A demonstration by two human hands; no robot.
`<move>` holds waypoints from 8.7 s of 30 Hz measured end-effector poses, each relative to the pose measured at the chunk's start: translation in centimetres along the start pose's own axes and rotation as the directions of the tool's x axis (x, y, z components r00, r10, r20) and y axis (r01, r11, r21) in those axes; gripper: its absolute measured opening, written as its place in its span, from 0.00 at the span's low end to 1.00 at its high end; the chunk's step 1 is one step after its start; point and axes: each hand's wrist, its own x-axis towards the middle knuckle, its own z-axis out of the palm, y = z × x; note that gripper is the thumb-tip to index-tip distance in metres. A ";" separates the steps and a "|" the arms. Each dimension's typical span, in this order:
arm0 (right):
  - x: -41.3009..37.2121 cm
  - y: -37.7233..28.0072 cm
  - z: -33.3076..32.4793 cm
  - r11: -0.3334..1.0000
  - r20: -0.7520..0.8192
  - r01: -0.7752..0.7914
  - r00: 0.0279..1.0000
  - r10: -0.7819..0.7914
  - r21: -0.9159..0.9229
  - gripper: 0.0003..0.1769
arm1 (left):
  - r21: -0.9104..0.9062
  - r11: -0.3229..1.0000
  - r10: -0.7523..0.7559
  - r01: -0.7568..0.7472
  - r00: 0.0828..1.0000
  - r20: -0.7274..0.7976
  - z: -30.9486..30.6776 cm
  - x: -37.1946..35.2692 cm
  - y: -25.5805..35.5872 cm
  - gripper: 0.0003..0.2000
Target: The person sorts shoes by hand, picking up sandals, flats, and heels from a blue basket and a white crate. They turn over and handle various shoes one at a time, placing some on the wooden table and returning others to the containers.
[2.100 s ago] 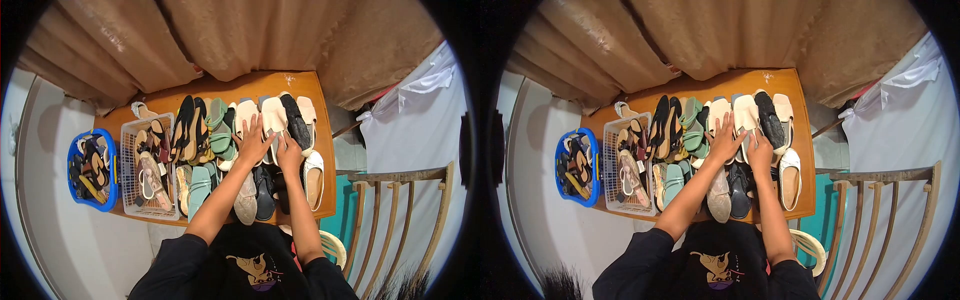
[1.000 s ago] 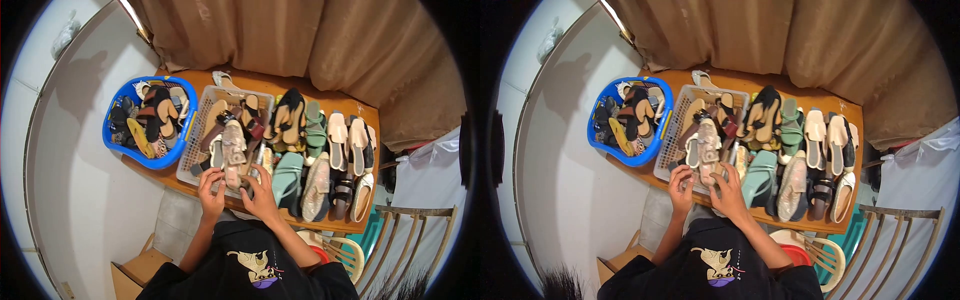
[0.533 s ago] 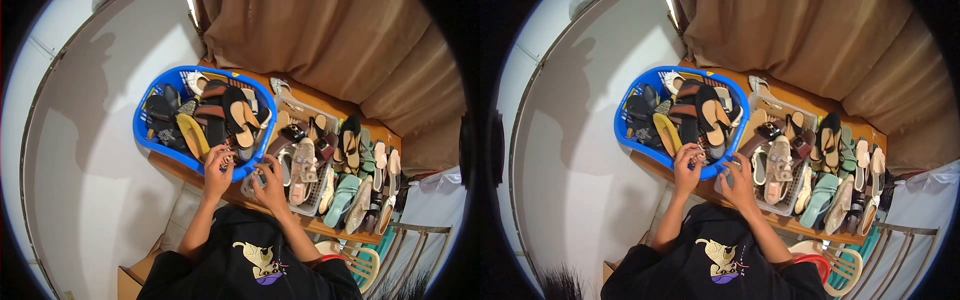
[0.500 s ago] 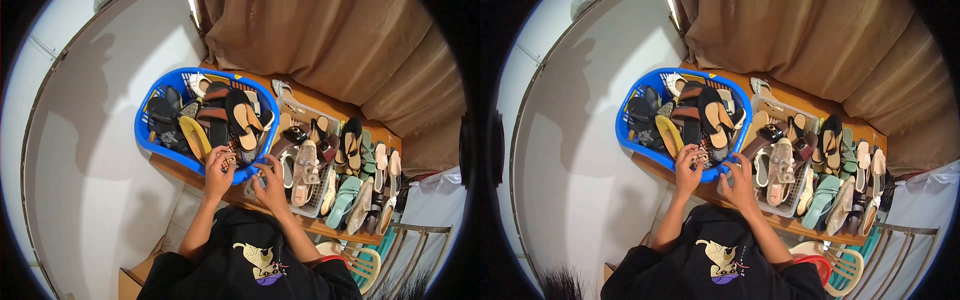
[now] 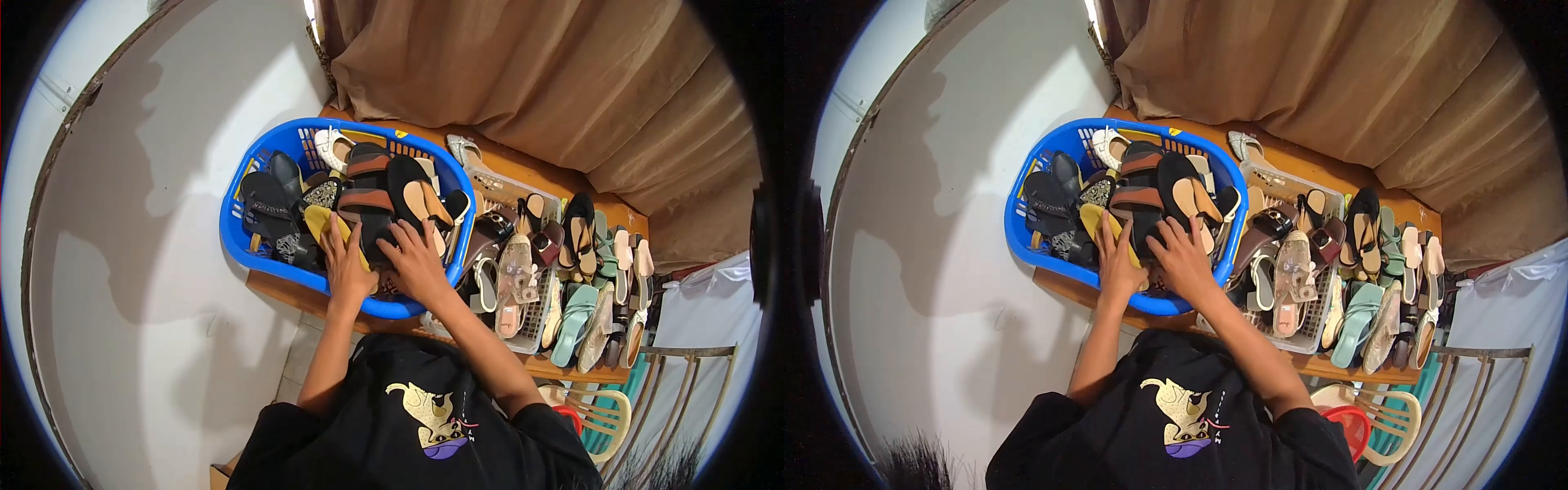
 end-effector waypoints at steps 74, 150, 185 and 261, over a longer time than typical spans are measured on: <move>2.0 3.3 1.8 0.987 -0.150 -0.135 0.978 0.147 0.087 0.22 | -0.429 0.845 0.014 -0.319 0.816 -0.578 0.4 -0.7 -1.7 0.06; 1.3 -1.7 2.7 0.894 -0.089 -0.080 0.987 0.132 0.440 0.37 | -0.354 0.849 0.138 -0.391 0.813 -0.565 -3.0 4.0 2.2 0.08; 2.9 5.0 7.2 0.664 0.323 -0.700 0.713 0.623 0.265 0.27 | 0.030 0.896 0.443 -0.442 0.896 -0.042 -1.8 6.9 0.2 0.13; 1.2 3.5 6.2 0.716 -0.066 -0.438 0.828 0.556 0.544 0.21 | -0.926 0.350 0.015 -0.145 0.989 -0.150 -6.8 14.4 3.6 0.13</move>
